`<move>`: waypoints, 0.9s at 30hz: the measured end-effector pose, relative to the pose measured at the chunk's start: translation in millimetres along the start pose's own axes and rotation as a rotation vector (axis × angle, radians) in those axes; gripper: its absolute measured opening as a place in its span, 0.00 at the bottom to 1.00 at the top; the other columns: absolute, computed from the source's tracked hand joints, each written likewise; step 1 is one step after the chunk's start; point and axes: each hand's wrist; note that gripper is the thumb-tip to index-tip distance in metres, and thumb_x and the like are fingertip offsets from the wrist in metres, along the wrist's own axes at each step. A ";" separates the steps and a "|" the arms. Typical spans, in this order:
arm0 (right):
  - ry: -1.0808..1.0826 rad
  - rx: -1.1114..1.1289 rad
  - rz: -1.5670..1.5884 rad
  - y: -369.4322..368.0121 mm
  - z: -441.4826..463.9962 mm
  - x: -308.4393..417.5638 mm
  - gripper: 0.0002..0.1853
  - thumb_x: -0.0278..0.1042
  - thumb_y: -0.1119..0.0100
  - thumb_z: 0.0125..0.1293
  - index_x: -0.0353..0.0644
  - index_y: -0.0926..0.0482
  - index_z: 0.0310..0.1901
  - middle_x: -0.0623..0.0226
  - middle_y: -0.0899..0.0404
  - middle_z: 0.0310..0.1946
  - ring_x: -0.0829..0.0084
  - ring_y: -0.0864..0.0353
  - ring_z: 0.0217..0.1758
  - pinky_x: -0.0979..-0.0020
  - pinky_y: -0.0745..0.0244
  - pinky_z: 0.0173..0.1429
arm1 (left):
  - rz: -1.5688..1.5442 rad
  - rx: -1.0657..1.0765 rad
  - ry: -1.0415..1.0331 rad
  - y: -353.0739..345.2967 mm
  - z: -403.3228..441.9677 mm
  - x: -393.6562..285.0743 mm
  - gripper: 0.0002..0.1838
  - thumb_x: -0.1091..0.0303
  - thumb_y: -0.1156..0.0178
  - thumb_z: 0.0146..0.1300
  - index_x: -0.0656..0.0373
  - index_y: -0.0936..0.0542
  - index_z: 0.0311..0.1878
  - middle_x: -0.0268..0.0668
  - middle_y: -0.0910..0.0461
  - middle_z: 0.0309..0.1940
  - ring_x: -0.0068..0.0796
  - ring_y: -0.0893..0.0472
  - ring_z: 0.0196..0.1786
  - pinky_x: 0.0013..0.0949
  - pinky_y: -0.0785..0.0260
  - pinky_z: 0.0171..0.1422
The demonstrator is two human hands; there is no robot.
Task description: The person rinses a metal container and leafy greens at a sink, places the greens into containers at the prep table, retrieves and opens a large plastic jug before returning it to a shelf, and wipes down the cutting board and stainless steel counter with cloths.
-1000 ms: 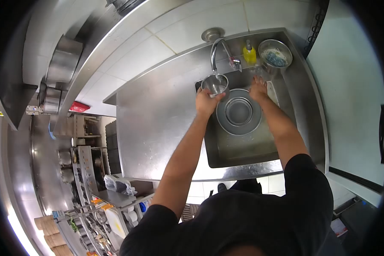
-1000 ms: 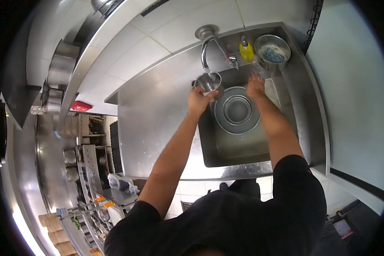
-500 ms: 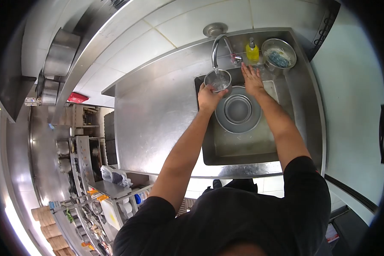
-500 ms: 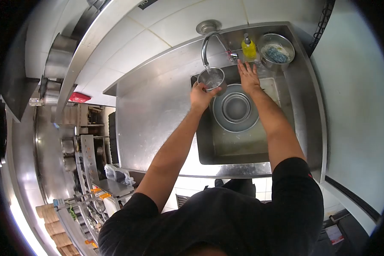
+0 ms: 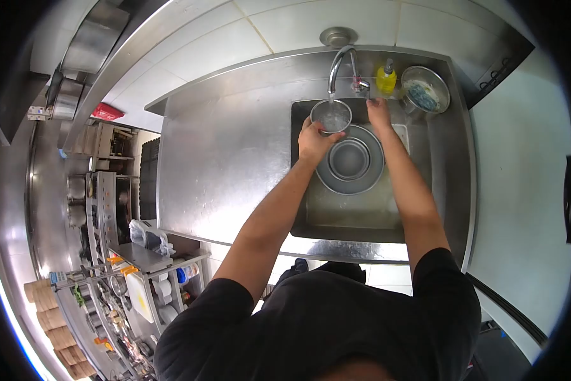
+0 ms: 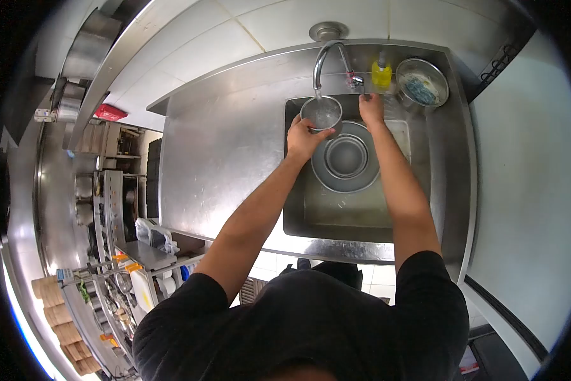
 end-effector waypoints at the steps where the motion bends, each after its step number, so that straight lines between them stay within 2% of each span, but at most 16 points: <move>1: 0.043 -0.023 -0.049 -7.2 14.8 -13.2 0.29 0.45 0.38 0.71 0.34 0.27 0.66 0.47 0.19 0.56 0.53 0.20 0.59 0.57 0.25 0.61 | -0.010 0.004 0.002 0.2 -0.6 0.4 0.30 0.48 0.15 0.43 0.64 0.20 0.28 0.39 0.21 0.38 0.35 0.19 0.39 0.38 0.24 0.43; 3: 0.128 -0.070 -0.147 -19.7 41.2 -32.5 0.27 0.42 0.38 0.72 0.39 0.28 0.67 0.58 0.18 0.46 0.67 0.19 0.47 0.62 0.22 0.49 | -0.032 0.014 0.006 0.6 -2.2 1.0 0.30 0.48 0.15 0.43 0.64 0.20 0.28 0.39 0.21 0.38 0.34 0.19 0.38 0.38 0.24 0.42; 5: -0.050 0.097 0.044 -14.5 33.6 -15.8 0.28 0.42 0.40 0.73 0.44 0.32 0.71 0.61 0.20 0.51 0.66 0.20 0.49 0.58 0.21 0.49 | -0.037 0.071 0.080 3.7 -5.3 -0.8 0.30 0.48 0.15 0.41 0.65 0.19 0.29 0.40 0.20 0.43 0.37 0.18 0.41 0.39 0.23 0.45; 7: -0.208 0.255 0.112 11.4 4.5 32.9 0.28 0.43 0.41 0.73 0.48 0.33 0.71 0.63 0.21 0.53 0.66 0.21 0.49 0.57 0.20 0.48 | -0.039 0.107 0.116 6.1 -5.8 -3.0 0.30 0.49 0.14 0.40 0.65 0.19 0.30 0.41 0.19 0.45 0.38 0.18 0.42 0.39 0.23 0.47; 10: -0.266 0.343 0.059 5.8 18.1 26.7 0.26 0.44 0.41 0.73 0.51 0.31 0.70 0.64 0.23 0.55 0.66 0.22 0.51 0.57 0.19 0.46 | -0.039 0.121 0.124 8.5 -9.7 -5.0 0.30 0.49 0.14 0.40 0.65 0.19 0.30 0.42 0.19 0.47 0.39 0.17 0.44 0.40 0.22 0.47; 13: -0.245 0.324 0.086 2.7 21.5 22.3 0.23 0.45 0.41 0.71 0.48 0.27 0.63 0.65 0.21 0.47 0.66 0.21 0.45 0.56 0.20 0.43 | -0.046 0.099 0.110 9.2 -9.7 -4.3 0.30 0.50 0.14 0.40 0.65 0.19 0.31 0.44 0.19 0.52 0.41 0.16 0.47 0.40 0.22 0.50; 19: -0.280 0.346 0.139 3.0 25.4 18.6 0.23 0.46 0.42 0.72 0.51 0.29 0.66 0.67 0.23 0.50 0.68 0.22 0.46 0.56 0.20 0.46 | -0.095 0.096 0.132 6.4 -8.4 -0.6 0.29 0.51 0.14 0.40 0.64 0.18 0.32 0.47 0.22 0.62 0.44 0.17 0.56 0.41 0.21 0.58; 22: -0.323 0.364 0.142 4.2 28.0 17.5 0.25 0.42 0.42 0.74 0.52 0.31 0.70 0.66 0.24 0.57 0.66 0.21 0.51 0.56 0.19 0.47 | -0.092 0.096 0.137 7.0 -9.4 -3.1 0.28 0.51 0.14 0.40 0.64 0.17 0.32 0.49 0.23 0.65 0.45 0.18 0.60 0.41 0.22 0.61; 25: -0.326 0.376 0.158 5.5 29.4 18.2 0.25 0.42 0.43 0.75 0.52 0.31 0.70 0.67 0.24 0.58 0.65 0.21 0.52 0.56 0.19 0.47 | -0.093 0.092 0.133 8.1 -7.6 -6.1 0.28 0.51 0.14 0.40 0.64 0.17 0.32 0.50 0.24 0.66 0.46 0.19 0.62 0.41 0.23 0.63; 27: -0.330 0.360 0.184 3.7 28.7 16.1 0.24 0.42 0.43 0.74 0.52 0.30 0.69 0.67 0.22 0.55 0.67 0.20 0.48 0.56 0.19 0.46 | -0.086 0.123 0.162 11.6 -7.2 -8.7 0.28 0.51 0.14 0.40 0.64 0.17 0.32 0.50 0.24 0.66 0.47 0.20 0.64 0.41 0.23 0.64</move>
Point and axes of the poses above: each hand's wrist, its own z-axis towards the middle knuckle, its own y-axis out of the back of the hand, x = y × z
